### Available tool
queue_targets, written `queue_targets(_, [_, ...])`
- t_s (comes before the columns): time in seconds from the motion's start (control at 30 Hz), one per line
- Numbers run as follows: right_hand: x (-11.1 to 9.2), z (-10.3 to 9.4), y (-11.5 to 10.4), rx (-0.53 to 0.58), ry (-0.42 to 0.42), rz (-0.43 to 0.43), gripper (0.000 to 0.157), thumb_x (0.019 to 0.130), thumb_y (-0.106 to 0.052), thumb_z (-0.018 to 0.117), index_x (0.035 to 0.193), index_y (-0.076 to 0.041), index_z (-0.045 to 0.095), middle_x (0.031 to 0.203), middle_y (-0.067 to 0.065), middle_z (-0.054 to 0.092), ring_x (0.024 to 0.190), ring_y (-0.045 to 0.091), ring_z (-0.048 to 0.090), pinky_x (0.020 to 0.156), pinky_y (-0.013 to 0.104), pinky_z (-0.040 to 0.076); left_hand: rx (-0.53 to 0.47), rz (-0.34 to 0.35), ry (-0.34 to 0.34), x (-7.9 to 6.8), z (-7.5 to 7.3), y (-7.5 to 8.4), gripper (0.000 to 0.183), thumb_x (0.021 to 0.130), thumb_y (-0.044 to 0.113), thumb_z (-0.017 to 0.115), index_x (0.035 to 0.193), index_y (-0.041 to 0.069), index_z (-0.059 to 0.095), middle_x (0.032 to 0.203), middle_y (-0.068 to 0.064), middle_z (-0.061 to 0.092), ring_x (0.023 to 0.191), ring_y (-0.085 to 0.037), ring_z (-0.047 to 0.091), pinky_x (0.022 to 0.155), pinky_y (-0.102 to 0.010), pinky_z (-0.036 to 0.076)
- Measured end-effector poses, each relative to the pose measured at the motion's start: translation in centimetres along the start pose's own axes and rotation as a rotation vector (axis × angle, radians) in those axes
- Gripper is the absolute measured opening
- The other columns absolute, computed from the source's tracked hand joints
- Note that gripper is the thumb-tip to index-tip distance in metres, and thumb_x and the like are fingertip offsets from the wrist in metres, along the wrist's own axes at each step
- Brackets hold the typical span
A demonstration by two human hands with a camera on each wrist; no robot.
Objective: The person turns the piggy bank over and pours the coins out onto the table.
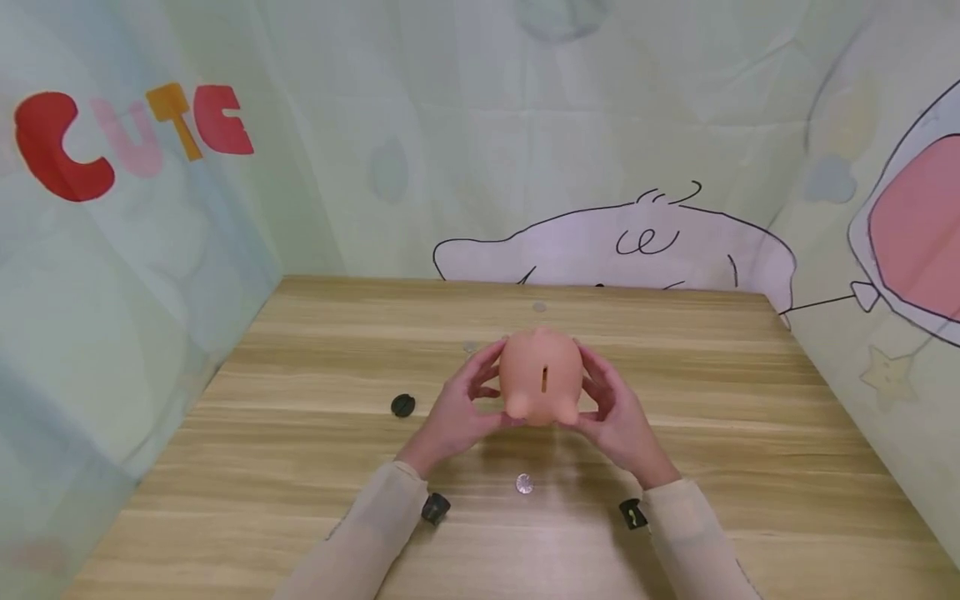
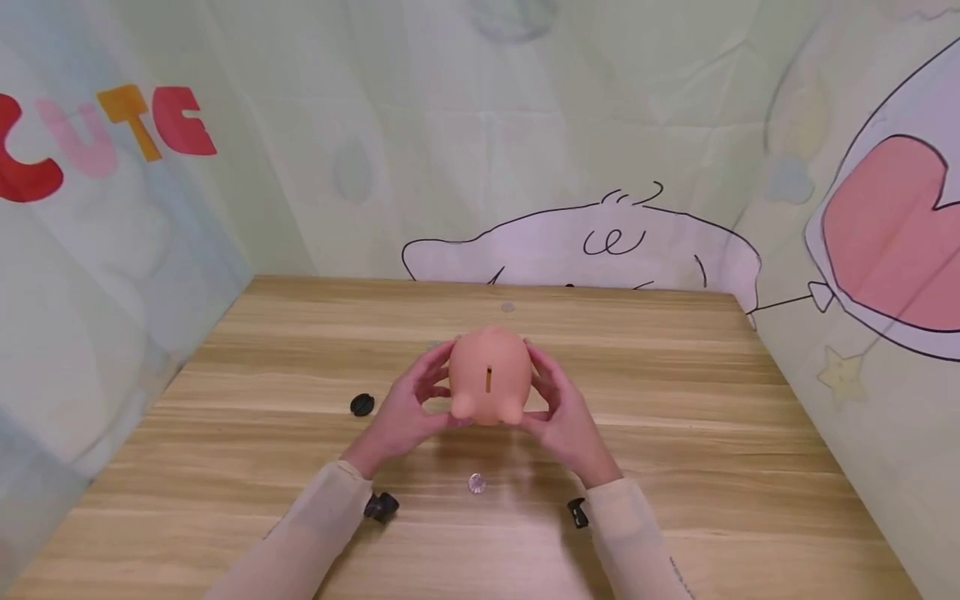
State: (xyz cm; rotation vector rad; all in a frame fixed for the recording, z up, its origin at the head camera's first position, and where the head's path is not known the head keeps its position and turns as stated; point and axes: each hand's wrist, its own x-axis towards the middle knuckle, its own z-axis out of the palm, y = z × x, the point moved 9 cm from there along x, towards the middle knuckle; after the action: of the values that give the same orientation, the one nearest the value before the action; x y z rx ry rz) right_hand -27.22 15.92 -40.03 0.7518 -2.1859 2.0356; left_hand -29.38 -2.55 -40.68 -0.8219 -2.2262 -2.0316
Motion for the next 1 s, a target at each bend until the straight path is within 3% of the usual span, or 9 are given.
queue_targets(0.27, [-0.1, 0.0, 0.4, -0.024, -0.008, 0.029, 0.093, 0.077, 0.019, 0.074, 0.154, -0.008, 0.030, 0.159, 0.009, 0.031, 0.135, 0.039, 0.042, 0.081, 0.038, 0.056, 0.008, -0.022, -0.017, -0.2, 0.0, -0.5, 0.093, 0.074, 0.005, 0.087, 0.152, 0.021, 0.039, 0.153, 0.004, 0.040, 0.127, -0.024, 0.053, 0.092, -0.047, 0.051])
queue_targets(0.47, [-0.3, -0.3, 1.5, -0.037, 0.026, 0.142, 0.084, 0.080, 0.007, 0.078, 0.152, -0.008, 0.036, 0.150, 0.014, 0.041, 0.118, 0.036, 0.056, 0.075, 0.042, 0.059, 0.048, -0.154, 0.007, -0.4, -0.4, -1.3, 0.081, 0.079, 0.025, 0.086, 0.148, 0.023, 0.045, 0.137, 0.001, 0.053, 0.102, -0.022, 0.061, 0.083, -0.042, 0.054])
queue_targets(0.6, [-0.5, -0.5, 2.6, -0.022, 0.070, 0.303, 0.068, 0.089, -0.010, 0.076, 0.148, -0.007, 0.042, 0.135, 0.020, 0.050, 0.104, 0.035, 0.062, 0.065, 0.048, 0.059, 0.061, -0.241, 0.011, -0.4, -0.3, -2.0, 0.064, 0.089, 0.030, 0.076, 0.145, 0.015, 0.048, 0.119, -0.008, 0.058, 0.089, -0.026, 0.059, 0.069, -0.032, 0.053])
queue_targets(0.77, [-0.5, -0.8, 2.9, -0.093, 0.134, 0.407, 0.051, 0.098, -0.033, 0.064, 0.135, 0.000, 0.052, 0.112, 0.021, 0.057, 0.074, 0.040, 0.064, 0.056, 0.047, 0.057, 0.083, -0.301, 0.014, -0.4, -0.1, -2.5, 0.044, 0.098, 0.037, 0.063, 0.129, 0.007, 0.058, 0.100, -0.010, 0.060, 0.086, -0.037, 0.060, 0.070, -0.043, 0.055])
queue_targets(0.87, [-0.4, -0.9, 2.9, -0.141, 0.169, 0.431, 0.051, 0.100, -0.041, 0.058, 0.122, 0.005, 0.059, 0.096, 0.017, 0.062, 0.067, 0.031, 0.063, 0.051, 0.045, 0.056, 0.112, -0.335, 0.015, -0.4, 0.0, -2.7, 0.045, 0.100, 0.046, 0.056, 0.114, 0.004, 0.062, 0.093, -0.009, 0.064, 0.085, -0.039, 0.062, 0.075, -0.049, 0.055])
queue_targets(1.0, [-0.4, -0.7, 3.3, -0.186, 0.193, 0.500, 0.060, 0.097, -0.056, 0.055, 0.102, 0.003, 0.065, 0.077, 0.013, 0.063, 0.065, 0.025, 0.064, 0.049, 0.042, 0.055, 0.171, -0.421, 0.025, -0.8, -0.1, -3.1, 0.060, 0.097, 0.062, 0.048, 0.100, 0.005, 0.065, 0.086, -0.006, 0.066, 0.081, -0.033, 0.064, 0.073, -0.045, 0.055])
